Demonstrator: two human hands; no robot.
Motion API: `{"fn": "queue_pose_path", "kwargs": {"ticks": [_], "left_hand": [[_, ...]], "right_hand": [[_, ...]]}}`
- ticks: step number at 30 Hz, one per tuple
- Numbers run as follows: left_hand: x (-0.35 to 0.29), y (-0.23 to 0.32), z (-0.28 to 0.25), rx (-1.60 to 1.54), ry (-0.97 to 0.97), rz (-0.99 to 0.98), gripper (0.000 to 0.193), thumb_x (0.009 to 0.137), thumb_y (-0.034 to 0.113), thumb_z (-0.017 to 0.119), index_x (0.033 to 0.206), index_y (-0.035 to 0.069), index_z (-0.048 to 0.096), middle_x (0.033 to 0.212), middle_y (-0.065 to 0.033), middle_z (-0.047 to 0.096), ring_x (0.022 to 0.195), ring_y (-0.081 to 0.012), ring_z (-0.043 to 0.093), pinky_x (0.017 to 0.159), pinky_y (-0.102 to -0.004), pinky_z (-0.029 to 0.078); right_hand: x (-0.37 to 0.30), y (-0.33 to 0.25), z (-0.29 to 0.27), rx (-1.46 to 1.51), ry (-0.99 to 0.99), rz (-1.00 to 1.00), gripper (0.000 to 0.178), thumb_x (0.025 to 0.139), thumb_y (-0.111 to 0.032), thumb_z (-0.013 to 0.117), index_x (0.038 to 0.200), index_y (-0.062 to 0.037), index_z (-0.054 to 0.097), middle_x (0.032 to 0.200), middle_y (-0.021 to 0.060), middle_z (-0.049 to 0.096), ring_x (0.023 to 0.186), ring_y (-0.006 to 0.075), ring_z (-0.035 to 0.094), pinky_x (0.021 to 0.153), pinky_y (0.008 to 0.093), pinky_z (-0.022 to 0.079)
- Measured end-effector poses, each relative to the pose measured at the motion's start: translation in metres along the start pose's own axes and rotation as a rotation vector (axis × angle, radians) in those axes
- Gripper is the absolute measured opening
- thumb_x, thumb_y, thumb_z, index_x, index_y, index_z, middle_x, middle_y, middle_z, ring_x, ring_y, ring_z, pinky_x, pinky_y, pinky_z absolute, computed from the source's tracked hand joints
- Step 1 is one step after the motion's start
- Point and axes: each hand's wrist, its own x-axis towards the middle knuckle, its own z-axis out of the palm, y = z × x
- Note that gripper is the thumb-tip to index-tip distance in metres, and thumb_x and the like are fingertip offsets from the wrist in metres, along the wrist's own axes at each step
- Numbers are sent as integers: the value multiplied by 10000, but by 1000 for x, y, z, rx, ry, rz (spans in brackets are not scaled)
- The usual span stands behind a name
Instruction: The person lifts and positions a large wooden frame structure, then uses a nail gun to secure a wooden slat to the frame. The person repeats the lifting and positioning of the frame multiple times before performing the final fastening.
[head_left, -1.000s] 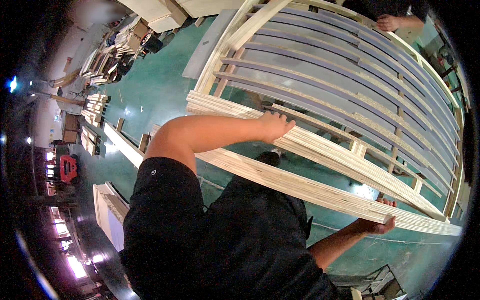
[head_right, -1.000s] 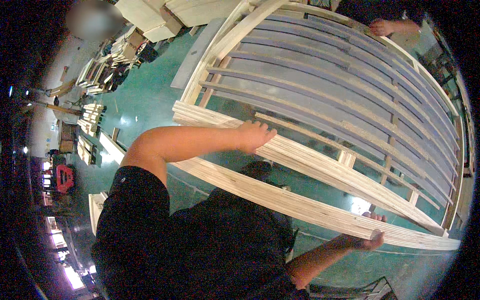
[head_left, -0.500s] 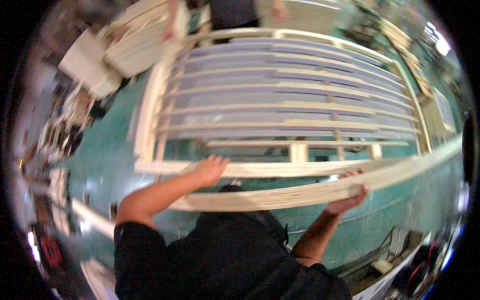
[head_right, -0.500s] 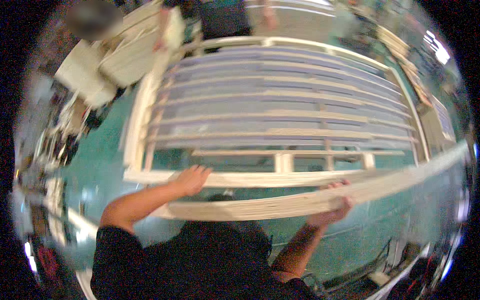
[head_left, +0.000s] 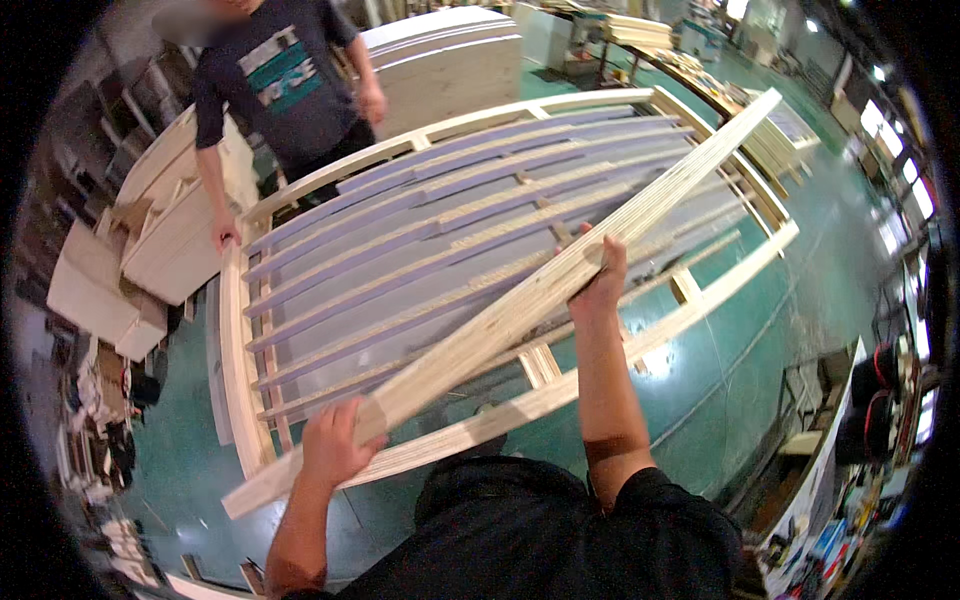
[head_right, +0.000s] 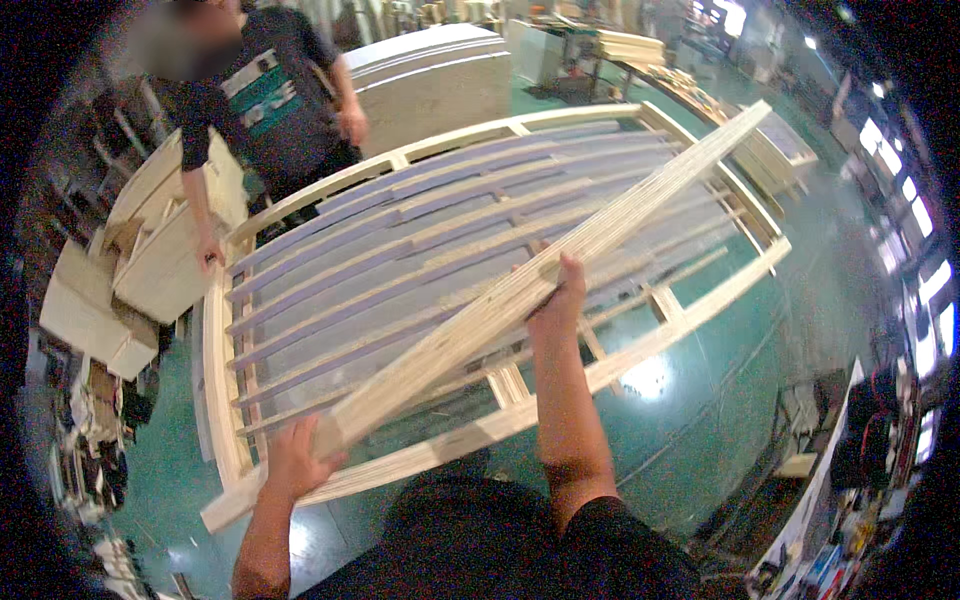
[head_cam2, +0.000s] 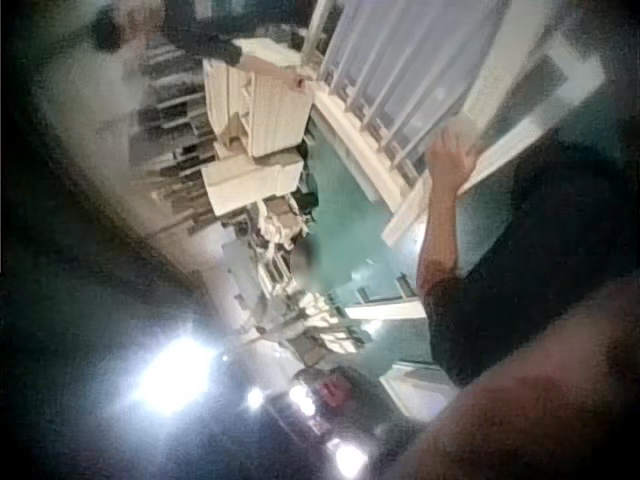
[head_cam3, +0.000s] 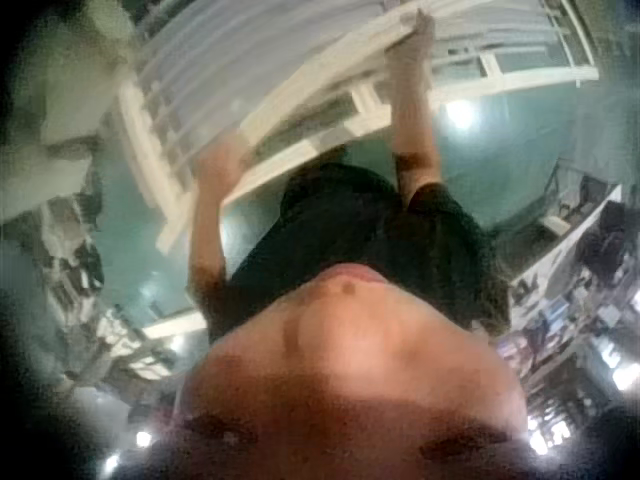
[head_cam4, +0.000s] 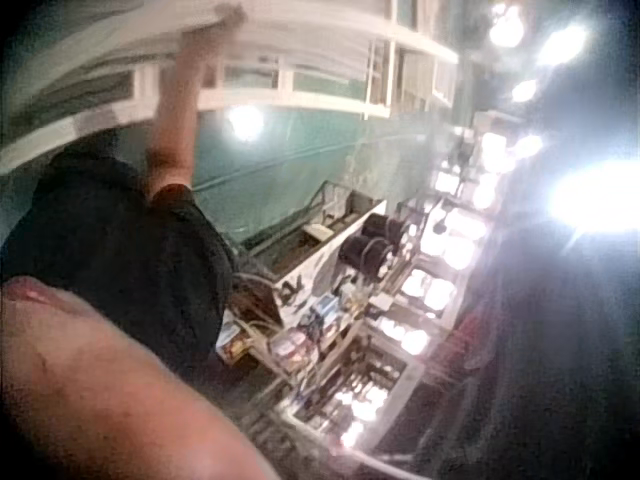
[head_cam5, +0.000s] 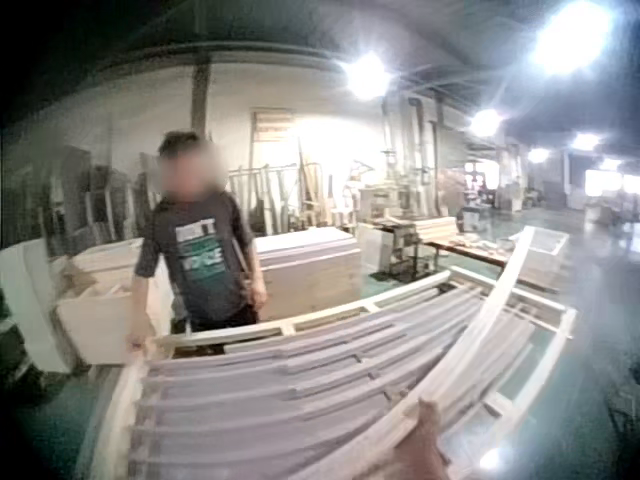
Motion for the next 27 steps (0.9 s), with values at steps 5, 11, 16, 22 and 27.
{"fn": "queue_pose_path", "kwargs": {"ticks": [5, 11, 16, 22, 27], "left_hand": [[111, -35, -14, -40, -49, -79, 723, 749, 428, 849, 1320, 81, 575, 1133, -200, 681, 1063, -397, 648, 863, -508, 526], [228, -76, -12, -44, -94, -164, 810, 745, 453, 859, 1384, 78, 532, 1289, -180, 644, 1174, -408, 606, 957, -515, 504], [301, -101, 6, -3, -58, -98, 800, 752, 440, 854, 1389, 77, 533, 1286, -180, 648, 1181, -400, 611, 951, -510, 510], [395, -139, 13, 20, -66, -29, 729, 782, 434, 819, 1371, 99, 550, 1250, -189, 671, 1136, -402, 641, 937, -515, 515], [465, -207, 23, -16, -164, -70, 748, 738, 368, 866, 1369, 109, 561, 1276, -191, 660, 1184, -410, 618, 985, -501, 503]], "right_hand": [[135, 69, 26, 28, -137, 242, 605, 941, -443, 587, 1400, -76, 440, 1218, 156, 588, 1073, 354, 618, 946, 547, 533], [248, 143, 75, -56, 143, 163, 576, 955, -300, 676, 1429, -66, 447, 1290, 130, 566, 1197, 333, 564, 1015, 561, 486], [344, 180, 69, -135, 189, 137, 478, 972, -278, 660, 1363, -41, 523, 1314, 91, 561, 1187, 285, 560, 984, 560, 498], [432, 208, 50, -349, 19, 203, 267, 973, -263, 659, 1166, -102, 573, 1002, 119, 575, 874, 304, 595, 741, 464, 563], [426, 224, 87, -405, -32, 336, 414, 991, -245, 611, 1293, -11, 451, 1253, 199, 491, 1068, 321, 584, 906, 483, 570]]}}
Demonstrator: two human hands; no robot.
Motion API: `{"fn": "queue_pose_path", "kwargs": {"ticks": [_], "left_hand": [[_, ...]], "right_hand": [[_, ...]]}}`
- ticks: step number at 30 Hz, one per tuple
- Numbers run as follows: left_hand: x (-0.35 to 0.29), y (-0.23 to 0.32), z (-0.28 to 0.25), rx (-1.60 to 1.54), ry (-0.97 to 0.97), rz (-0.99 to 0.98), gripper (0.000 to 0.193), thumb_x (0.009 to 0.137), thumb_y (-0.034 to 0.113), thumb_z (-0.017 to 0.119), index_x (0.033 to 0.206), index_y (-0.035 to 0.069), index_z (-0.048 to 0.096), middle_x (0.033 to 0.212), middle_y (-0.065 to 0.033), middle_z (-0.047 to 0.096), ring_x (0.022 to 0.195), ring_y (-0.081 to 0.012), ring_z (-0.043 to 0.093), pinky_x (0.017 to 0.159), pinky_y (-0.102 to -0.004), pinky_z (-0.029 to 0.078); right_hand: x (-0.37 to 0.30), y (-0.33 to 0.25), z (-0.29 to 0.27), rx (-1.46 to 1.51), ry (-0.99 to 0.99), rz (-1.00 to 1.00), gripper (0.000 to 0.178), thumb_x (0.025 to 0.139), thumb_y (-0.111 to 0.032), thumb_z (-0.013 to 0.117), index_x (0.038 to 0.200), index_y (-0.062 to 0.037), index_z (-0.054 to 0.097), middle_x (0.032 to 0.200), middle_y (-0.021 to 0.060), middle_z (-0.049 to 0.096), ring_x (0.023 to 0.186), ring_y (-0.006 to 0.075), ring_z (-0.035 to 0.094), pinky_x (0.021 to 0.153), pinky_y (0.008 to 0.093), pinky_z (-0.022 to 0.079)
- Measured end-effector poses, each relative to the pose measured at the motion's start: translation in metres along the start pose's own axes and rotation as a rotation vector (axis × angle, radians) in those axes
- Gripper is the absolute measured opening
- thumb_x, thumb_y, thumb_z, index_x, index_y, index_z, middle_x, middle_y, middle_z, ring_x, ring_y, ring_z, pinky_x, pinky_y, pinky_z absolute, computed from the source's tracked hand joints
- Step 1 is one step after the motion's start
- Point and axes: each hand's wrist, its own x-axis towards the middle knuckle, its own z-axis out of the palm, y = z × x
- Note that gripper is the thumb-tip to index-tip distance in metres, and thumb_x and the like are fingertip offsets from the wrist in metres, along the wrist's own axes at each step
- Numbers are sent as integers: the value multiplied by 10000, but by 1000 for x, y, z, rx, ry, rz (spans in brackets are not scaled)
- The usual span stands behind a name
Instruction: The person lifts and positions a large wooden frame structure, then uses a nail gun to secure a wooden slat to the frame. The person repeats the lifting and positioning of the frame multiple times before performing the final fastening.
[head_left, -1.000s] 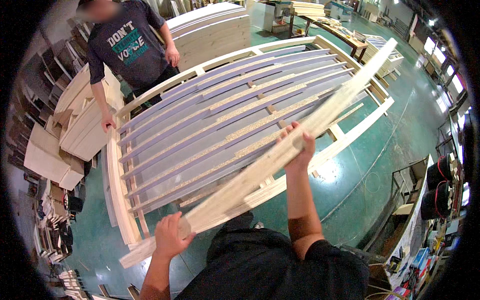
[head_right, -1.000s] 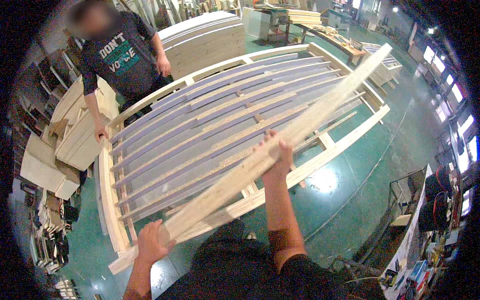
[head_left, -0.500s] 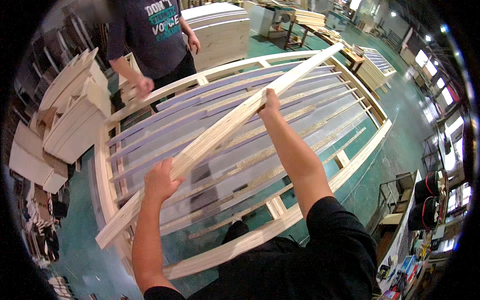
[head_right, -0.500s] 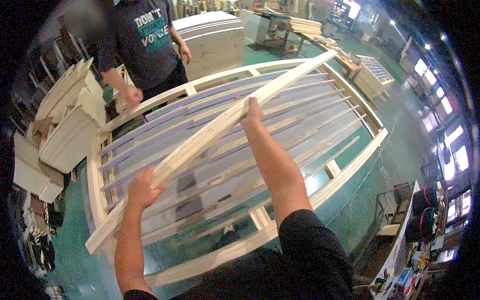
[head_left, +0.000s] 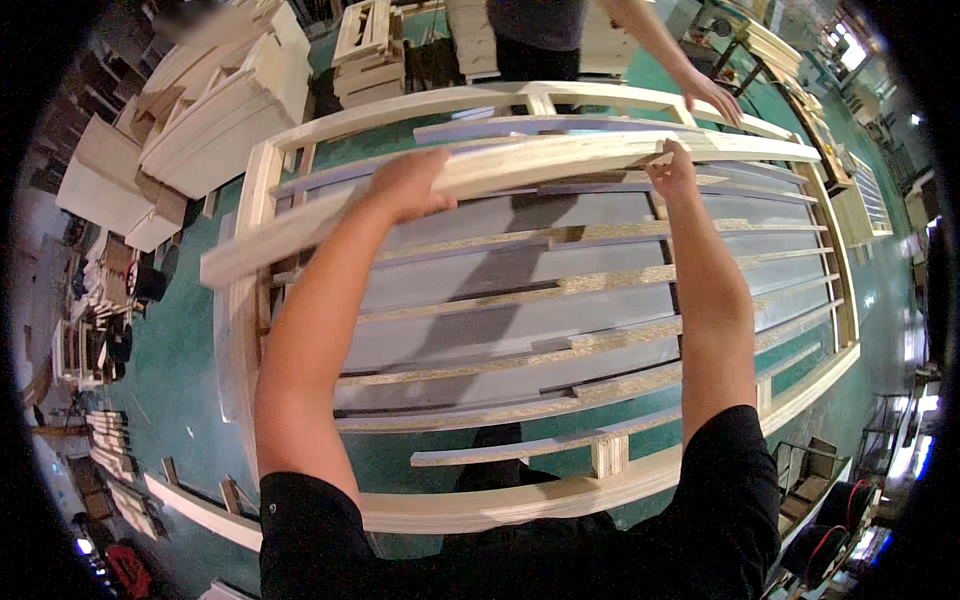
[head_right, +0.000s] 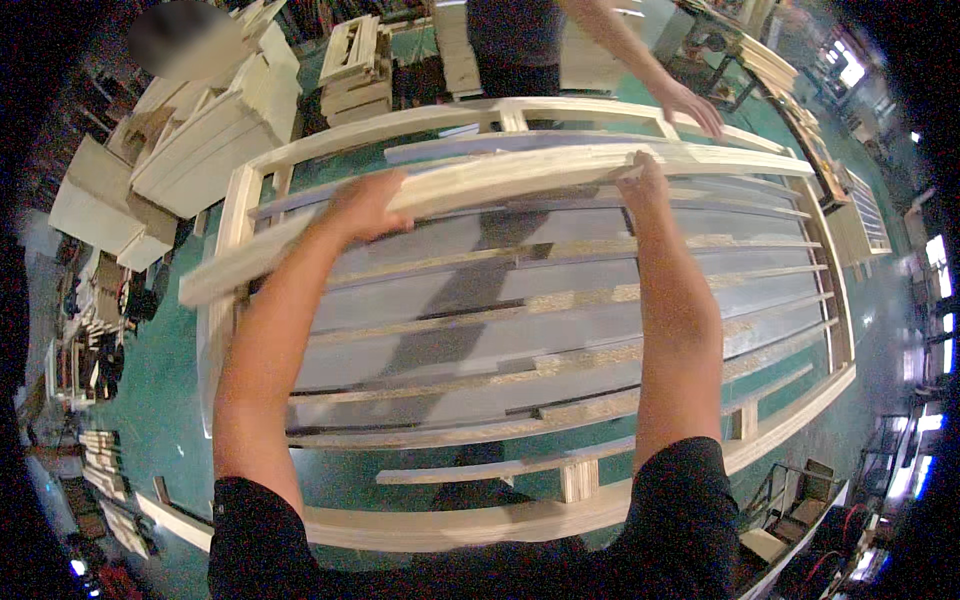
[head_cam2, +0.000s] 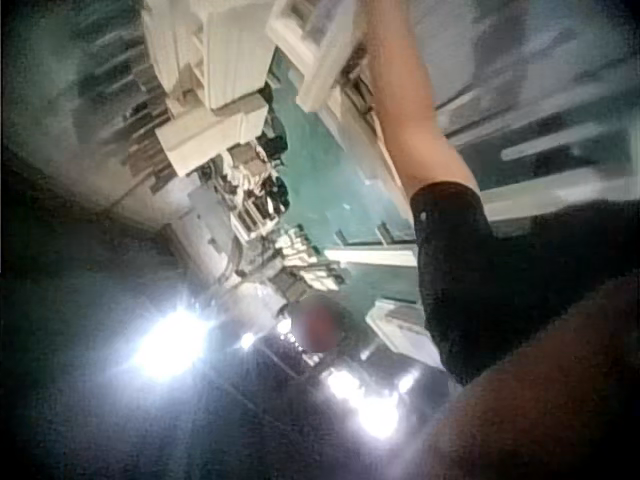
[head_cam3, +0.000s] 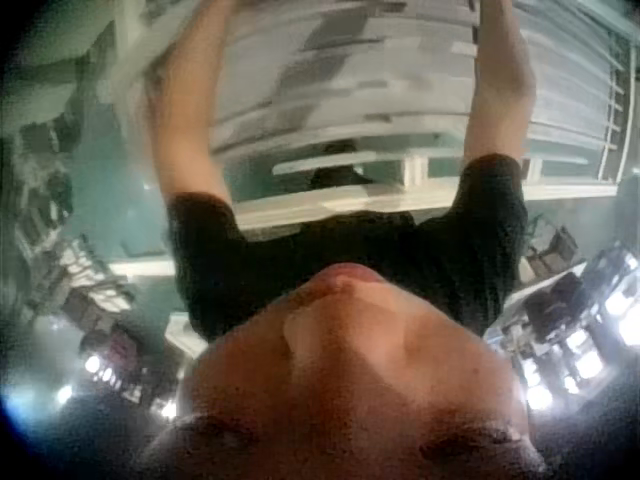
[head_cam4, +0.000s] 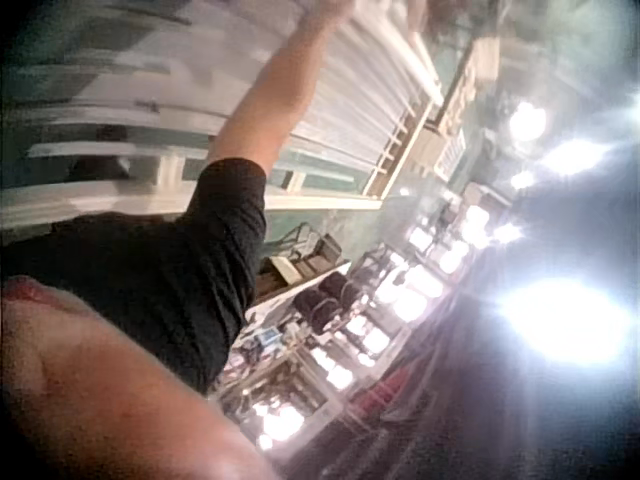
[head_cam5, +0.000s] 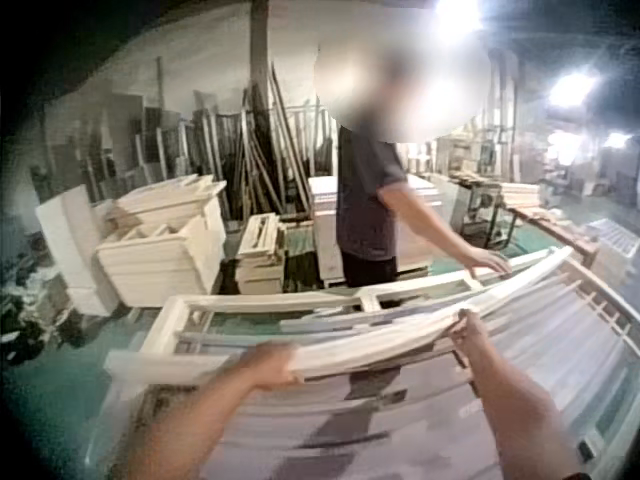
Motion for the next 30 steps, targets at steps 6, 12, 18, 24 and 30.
{"fn": "queue_pose_path", "kwargs": {"ticks": [6, 12, 18, 24, 30], "left_hand": [[63, -52, 10, -18, -3, -99, 805, 722, 319, 887, 1414, 110, 535, 1439, -181, 573, 1318, -365, 552, 1111, -457, 441], [111, -50, 30, 62, 84, -93, 809, 777, 390, 846, 1469, 131, 518, 1510, -153, 521, 1388, -329, 497, 1165, -466, 379], [104, -152, 50, 273, 394, -63, 714, 872, 264, 741, 1497, 47, 472, 1508, -225, 496, 1406, -379, 450, 1184, -476, 338], [7, 30, 111, -376, 159, 166, 410, 923, 151, 679, 1288, -16, 595, 1159, -167, 666, 1085, -304, 630, 974, -421, 478], [-275, 262, 191, -478, -473, 229, 613, 854, 187, 766, 1391, 8, 531, 1314, -173, 583, 1233, -315, 557, 1081, -422, 423]], "right_hand": [[12, 10, -2, -318, -232, 88, 611, 1008, -327, 627, 1501, -47, 399, 1479, 207, 441, 1358, 337, 492, 1066, 499, 468], [-74, -4, -57, -823, -489, 152, 560, 1025, -443, 562, 1421, -49, 532, 1323, 174, 637, 1188, 309, 633, 1046, 513, 462], [-250, 27, -108, -1573, -834, -348, 404, 969, -223, 630, 1316, -16, 619, 1090, 157, 739, 995, 279, 709, 913, 406, 549], [-445, 15, -223, -1221, -496, -444, 247, 921, -165, 674, 1129, -31, 677, 1054, 161, 728, 927, 336, 706, 786, 446, 550], [-600, 49, -407, -871, 474, -413, 204, 924, -194, 642, 1030, -32, 708, 957, 161, 730, 882, 285, 713, 780, 404, 555]]}}
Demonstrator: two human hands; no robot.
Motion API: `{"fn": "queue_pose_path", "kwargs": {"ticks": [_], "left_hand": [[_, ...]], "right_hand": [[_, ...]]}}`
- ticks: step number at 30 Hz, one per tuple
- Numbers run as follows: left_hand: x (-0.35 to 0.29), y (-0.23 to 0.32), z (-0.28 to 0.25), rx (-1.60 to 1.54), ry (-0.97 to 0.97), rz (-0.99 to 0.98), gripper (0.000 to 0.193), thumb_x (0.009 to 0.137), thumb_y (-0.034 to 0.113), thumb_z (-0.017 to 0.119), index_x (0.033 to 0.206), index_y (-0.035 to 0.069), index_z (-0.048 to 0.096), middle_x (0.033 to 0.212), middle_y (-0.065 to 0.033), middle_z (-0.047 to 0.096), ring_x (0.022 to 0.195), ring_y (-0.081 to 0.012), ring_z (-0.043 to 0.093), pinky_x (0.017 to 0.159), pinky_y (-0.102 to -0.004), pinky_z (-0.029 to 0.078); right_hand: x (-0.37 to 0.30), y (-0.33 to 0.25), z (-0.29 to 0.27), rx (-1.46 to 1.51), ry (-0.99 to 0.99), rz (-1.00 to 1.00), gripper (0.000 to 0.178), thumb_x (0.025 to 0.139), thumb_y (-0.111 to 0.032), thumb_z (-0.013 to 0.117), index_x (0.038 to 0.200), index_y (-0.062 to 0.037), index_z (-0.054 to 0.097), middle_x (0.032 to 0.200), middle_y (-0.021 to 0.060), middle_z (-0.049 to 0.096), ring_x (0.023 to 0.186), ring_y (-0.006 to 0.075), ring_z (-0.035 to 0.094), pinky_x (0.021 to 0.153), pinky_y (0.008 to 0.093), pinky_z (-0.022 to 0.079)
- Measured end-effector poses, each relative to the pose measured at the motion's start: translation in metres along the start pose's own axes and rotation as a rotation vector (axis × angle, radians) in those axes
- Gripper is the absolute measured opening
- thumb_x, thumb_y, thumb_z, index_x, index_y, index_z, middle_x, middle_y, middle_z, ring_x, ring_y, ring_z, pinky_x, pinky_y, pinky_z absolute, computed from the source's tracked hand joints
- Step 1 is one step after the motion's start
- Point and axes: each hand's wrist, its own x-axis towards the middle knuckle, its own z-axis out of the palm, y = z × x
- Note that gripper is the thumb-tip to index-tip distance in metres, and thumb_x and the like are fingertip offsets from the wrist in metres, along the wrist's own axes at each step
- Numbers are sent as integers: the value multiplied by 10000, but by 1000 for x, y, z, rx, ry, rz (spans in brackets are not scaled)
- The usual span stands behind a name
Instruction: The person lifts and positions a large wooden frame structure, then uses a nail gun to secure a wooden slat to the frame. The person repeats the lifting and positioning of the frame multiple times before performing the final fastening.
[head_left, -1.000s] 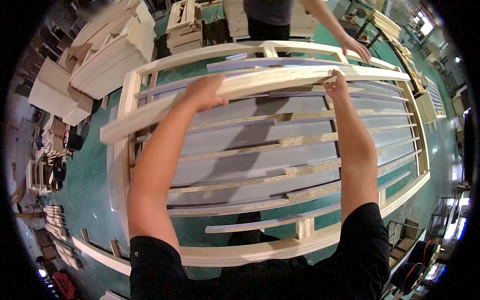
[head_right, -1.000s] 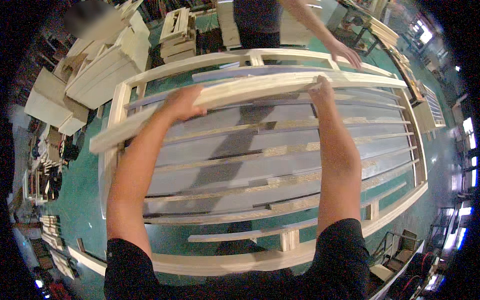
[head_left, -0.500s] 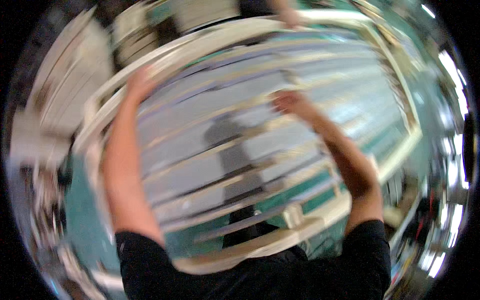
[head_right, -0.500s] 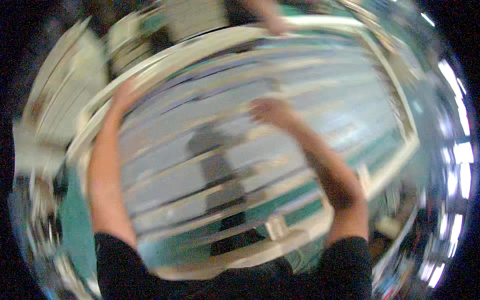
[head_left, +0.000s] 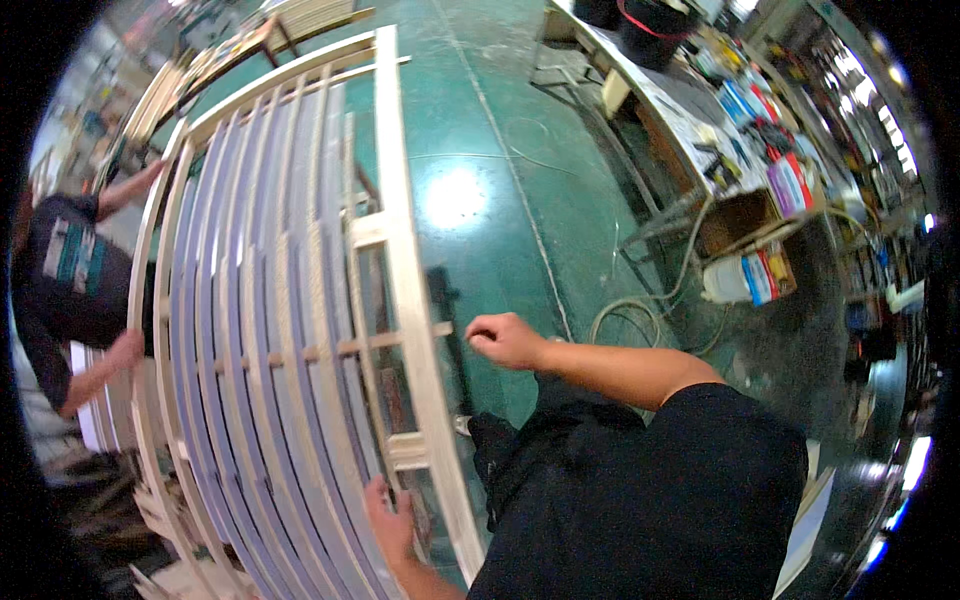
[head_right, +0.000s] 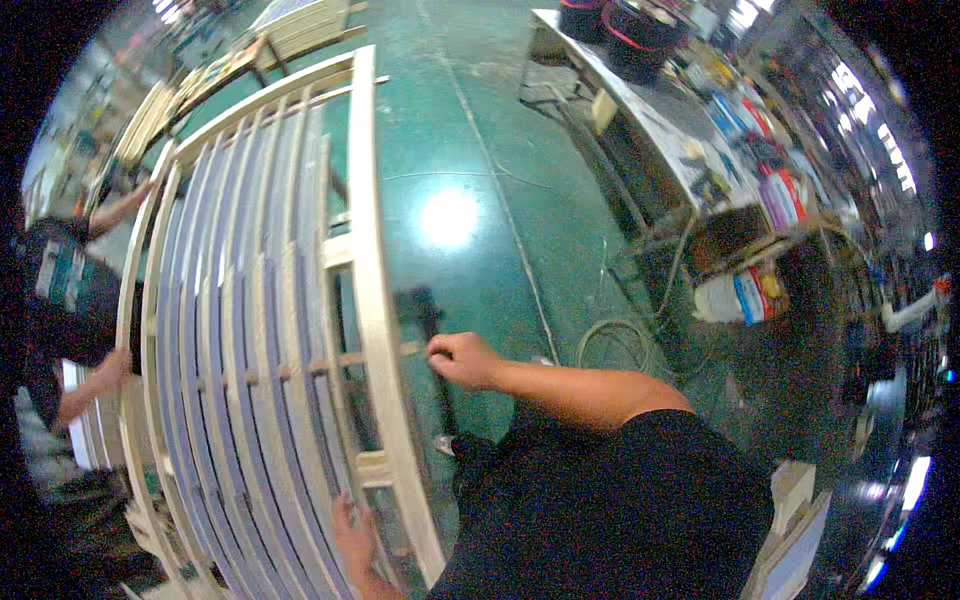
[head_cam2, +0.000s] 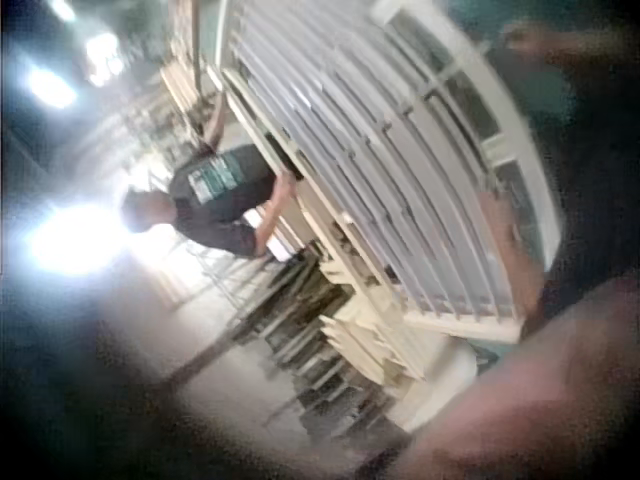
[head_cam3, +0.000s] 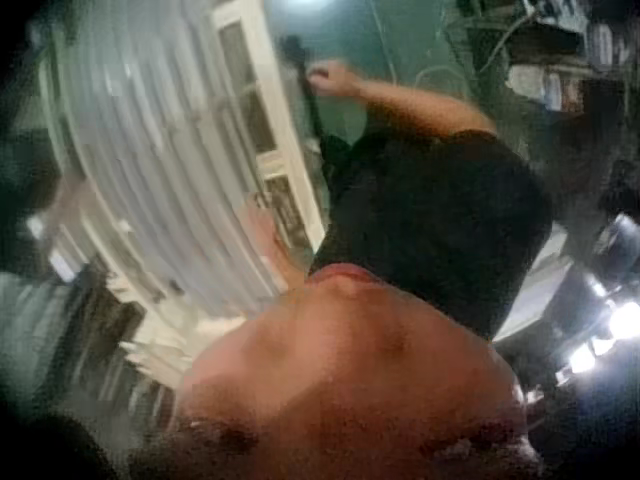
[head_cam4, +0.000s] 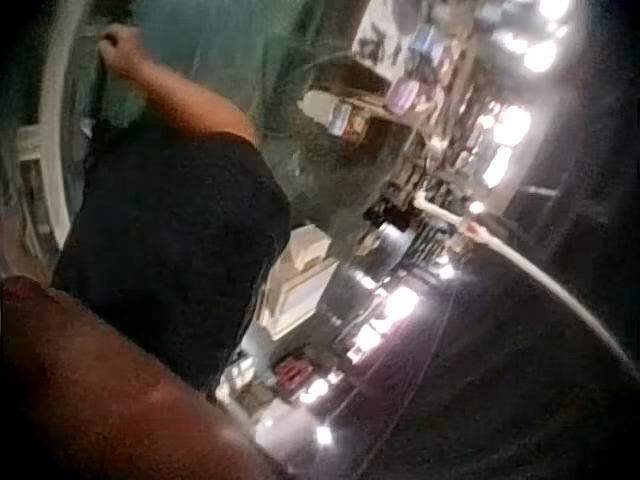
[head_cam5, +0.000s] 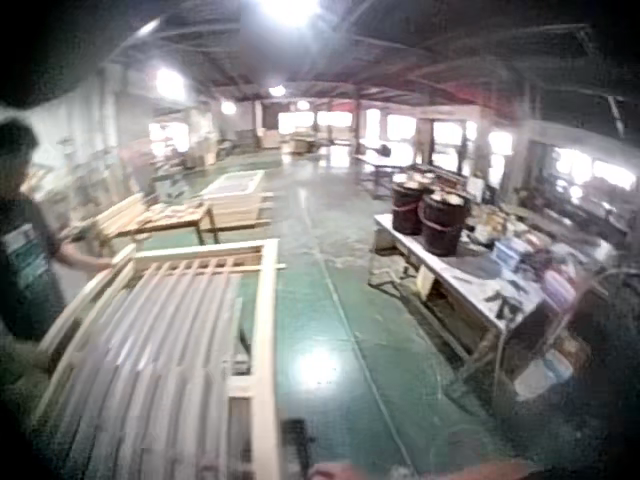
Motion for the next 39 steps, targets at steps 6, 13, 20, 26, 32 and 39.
{"fn": "queue_pose_path", "kwargs": {"ticks": [6, 13, 20, 26, 32, 39], "left_hand": [[-1, 67, 136, 611, 213, 39, 968, 737, 325, 872, 1497, -33, 392, 1487, -284, 446, 1406, -451, 394, 1178, -502, 322], [20, 74, 149, 703, 283, -113, 931, 746, 242, 836, 1503, -42, 373, 1481, -305, 436, 1393, -472, 395, 1194, -504, 308], [17, 78, 121, 536, 176, -167, 908, 690, 250, 860, 1422, -73, 432, 1293, -252, 599, 1215, -400, 588, 1056, -452, 464], [62, 131, 148, 870, 303, -217, 710, 691, 249, 839, 1261, -20, 512, 1127, -248, 636, 1071, -422, 628, 934, -482, 504], [29, 112, 150, 748, 354, -76, 623, 692, 196, 803, 1205, -15, 519, 1062, -251, 613, 1047, -468, 588, 921, -522, 487], [17, 99, 134, 583, 374, 206, 696, 717, 244, 794, 1301, -21, 522, 1192, -274, 618, 1121, -469, 581, 973, -541, 469]], "right_hand": [[-77, 235, -204, -195, 239, 387, 226, 862, -174, 651, 1030, -33, 707, 915, 172, 733, 838, 299, 714, 770, 407, 556], [-103, 444, -505, -586, 1030, 796, 381, 832, -170, 685, 1182, -47, 602, 1221, 258, 573, 1124, 428, 570, 973, 489, 478], [-119, 543, -740, -214, 1121, 1229, 826, 888, -561, 657, 1520, -88, 413, 1539, 300, 343, 1422, 446, 344, 1147, 550, 319], [-189, 630, -828, 243, 1021, 1098, 771, 902, -581, 658, 1477, -94, 490, 1500, 224, 436, 1306, 372, 468, 1020, 523, 427], [-231, 551, -718, 694, 1058, 1126, 422, 862, -441, 742, 1086, -98, 637, 1078, 113, 601, 940, 241, 550, 812, 455, 490], [-292, 376, -445, 796, 965, 1058, 147, 713, -236, 653, 717, -189, 514, 703, 12, 531, 633, 238, 535, 573, 440, 475]]}}
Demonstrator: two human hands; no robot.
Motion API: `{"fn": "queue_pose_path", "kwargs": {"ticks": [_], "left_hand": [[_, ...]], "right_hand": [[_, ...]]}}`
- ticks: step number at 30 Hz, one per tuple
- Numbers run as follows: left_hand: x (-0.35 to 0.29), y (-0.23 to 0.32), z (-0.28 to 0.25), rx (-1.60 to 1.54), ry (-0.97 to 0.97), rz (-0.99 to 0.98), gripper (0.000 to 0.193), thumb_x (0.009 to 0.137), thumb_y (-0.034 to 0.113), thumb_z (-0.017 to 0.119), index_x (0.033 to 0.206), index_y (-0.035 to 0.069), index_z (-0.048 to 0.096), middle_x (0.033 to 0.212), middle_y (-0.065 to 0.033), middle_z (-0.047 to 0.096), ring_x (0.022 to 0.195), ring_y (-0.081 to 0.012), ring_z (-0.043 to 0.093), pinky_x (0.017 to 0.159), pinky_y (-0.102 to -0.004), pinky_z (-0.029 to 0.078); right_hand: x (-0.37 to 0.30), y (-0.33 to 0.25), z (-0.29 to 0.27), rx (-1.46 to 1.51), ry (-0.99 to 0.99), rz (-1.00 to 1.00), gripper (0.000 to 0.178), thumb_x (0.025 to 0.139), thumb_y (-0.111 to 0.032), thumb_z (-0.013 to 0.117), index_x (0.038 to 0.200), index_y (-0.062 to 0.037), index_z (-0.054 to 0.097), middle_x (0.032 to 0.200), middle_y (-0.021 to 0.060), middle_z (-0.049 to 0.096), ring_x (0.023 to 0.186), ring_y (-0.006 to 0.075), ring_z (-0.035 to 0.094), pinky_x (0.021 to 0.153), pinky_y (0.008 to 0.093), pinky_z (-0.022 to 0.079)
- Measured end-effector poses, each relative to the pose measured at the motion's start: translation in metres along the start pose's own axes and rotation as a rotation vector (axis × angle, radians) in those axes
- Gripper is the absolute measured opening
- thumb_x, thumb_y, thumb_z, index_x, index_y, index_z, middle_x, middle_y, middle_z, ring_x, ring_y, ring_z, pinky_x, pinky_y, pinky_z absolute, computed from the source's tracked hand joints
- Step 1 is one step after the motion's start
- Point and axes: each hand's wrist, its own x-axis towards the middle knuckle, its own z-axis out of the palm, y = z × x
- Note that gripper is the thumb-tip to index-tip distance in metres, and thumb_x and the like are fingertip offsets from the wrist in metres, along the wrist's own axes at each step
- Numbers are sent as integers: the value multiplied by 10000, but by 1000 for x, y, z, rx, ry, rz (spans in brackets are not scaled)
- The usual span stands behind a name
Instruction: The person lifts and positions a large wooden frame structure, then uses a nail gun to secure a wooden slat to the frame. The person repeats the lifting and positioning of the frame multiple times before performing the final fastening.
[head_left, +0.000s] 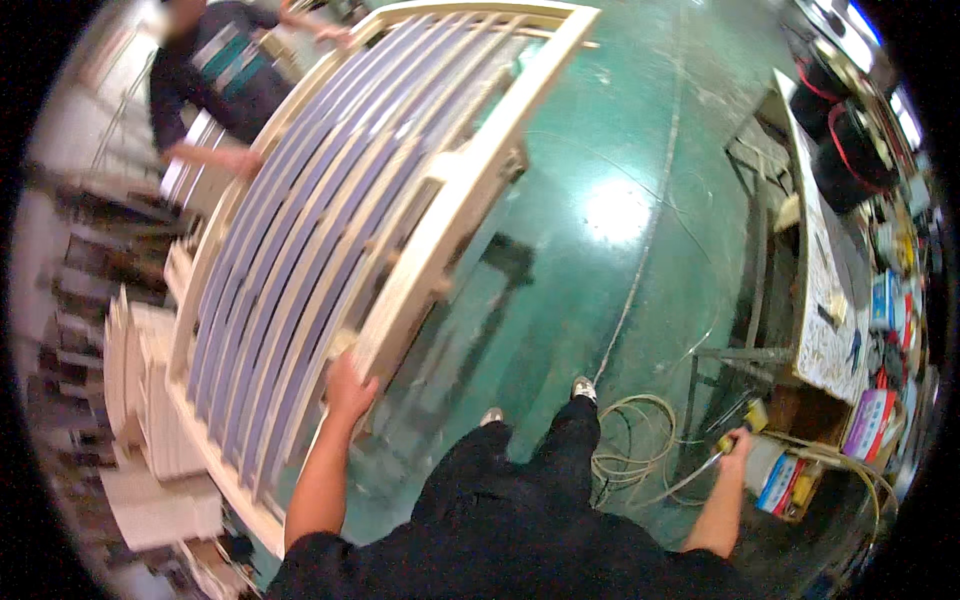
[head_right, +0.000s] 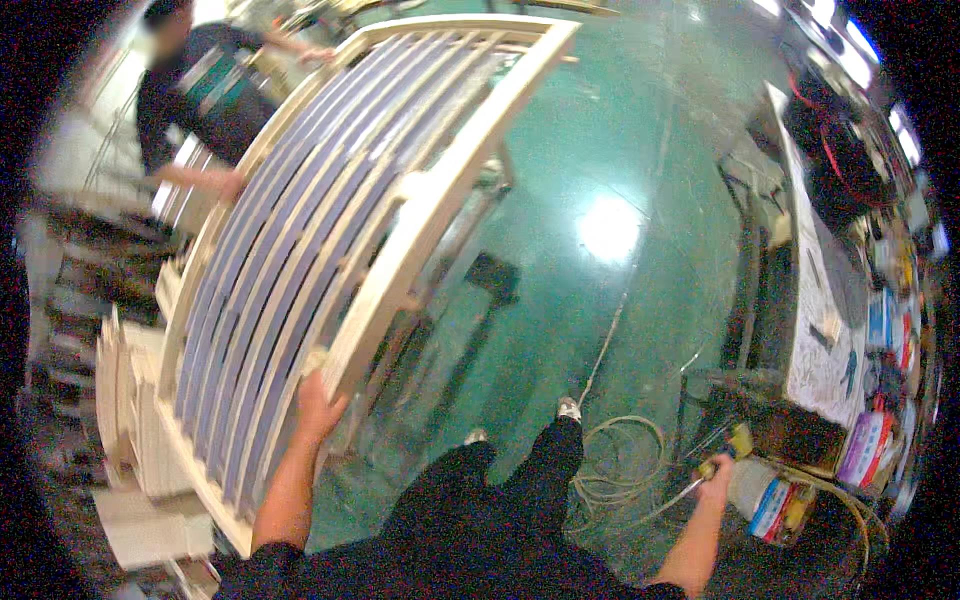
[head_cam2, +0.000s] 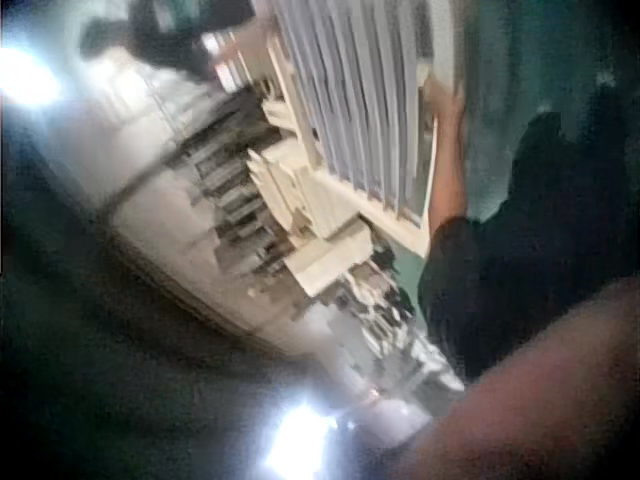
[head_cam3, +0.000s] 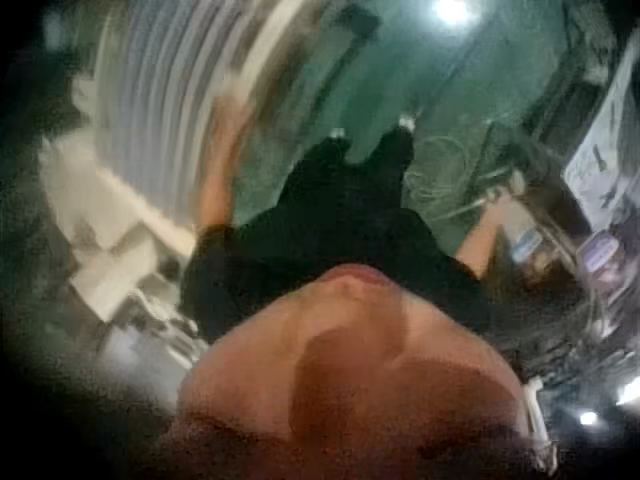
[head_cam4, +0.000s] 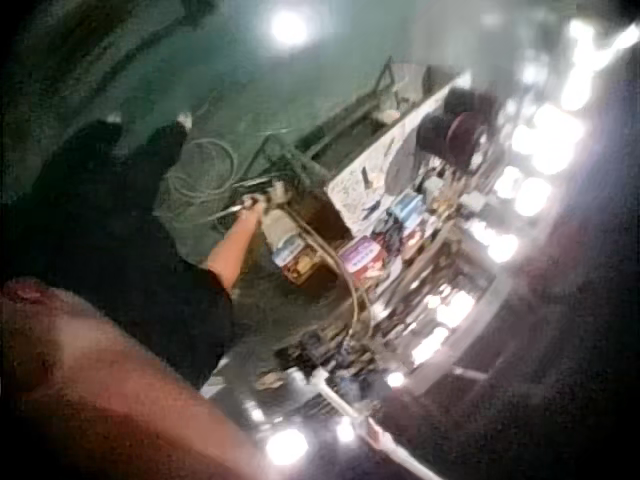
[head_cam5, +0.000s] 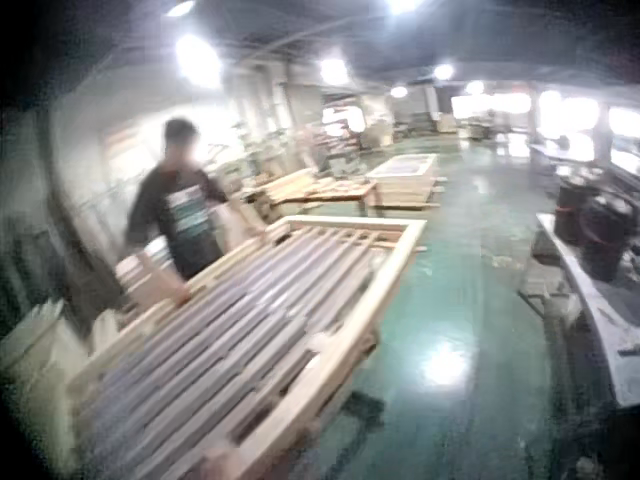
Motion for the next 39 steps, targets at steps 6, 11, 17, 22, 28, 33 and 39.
{"fn": "queue_pose_path", "kwargs": {"ticks": [6, 11, 17, 22, 28, 33, 39], "left_hand": [[-19, -21, -13, -189, -140, -2, 968, 800, 522, 772, 1526, 30, 360, 1460, -283, 480, 1325, -455, 484, 1101, -543, 416], [-127, -84, -71, -316, -97, 62, 716, 847, 446, 736, 1412, 68, 513, 1333, -203, 563, 1210, -411, 547, 1026, -525, 461], [-308, -158, -111, -417, -65, 60, 574, 848, 427, 743, 1293, 85, 626, 1279, -185, 594, 1194, -394, 566, 1027, -503, 464], [-411, -242, -133, -135, -176, -1, 680, 812, 403, 787, 1374, 97, 559, 1383, -209, 538, 1281, -408, 515, 1099, -520, 417], [-430, -292, -115, 23, -209, -2, 852, 815, 301, 779, 1539, 108, 373, 1315, -206, 534, 1203, -398, 552, 964, -533, 507], [-424, -294, -106, 10, -246, -66, 862, 836, 174, 710, 1584, 143, 282, 1269, -207, 550, 1178, -410, 574, 923, -546, 530], [-416, -298, -100, -2, -285, -65, 790, 884, 137, 650, 1583, 167, 283, 1365, -257, 509, 1263, -430, 541, 978, -540, 502]], "right_hand": [[-154, 154, -19, -161, -231, -44, 124, 756, -175, 688, 787, -101, 593, 786, 65, 618, 705, 255, 601, 583, 409, 526], [-371, 205, 14, -261, -415, -142, 229, 858, -211, 770, 957, -41, 652, 911, 66, 680, 826, 247, 653, 681, 395, 568], [-390, 262, 38, -923, -857, -450, 274, 899, -158, 746, 1061, 23, 620, 826, 101, 692, 671, 227, 665, 630, 400, 550], [-395, 385, 36, -1043, -972, -594, 387, 869, -93, 783, 1169, 27, 569, 836, 107, 688, 644, 213, 652, 590, 376, 533], [-409, 517, -94, -1156, -827, -574, 397, 819, -69, 800, 1170, 10, 631, 942, 71, 699, 770, 187, 650, 701, 339, 517], [-461, 592, -225, -1581, -497, -441, 392, 815, -239, 777, 1086, 26, 679, 987, 170, 716, 856, 301, 674, 747, 407, 521], [-500, 687, -316, -1877, -367, -385, 382, 781, -282, 746, 952, 60, 729, 874, 237, 739, 844, 394, 718, 774, 480, 543]]}}
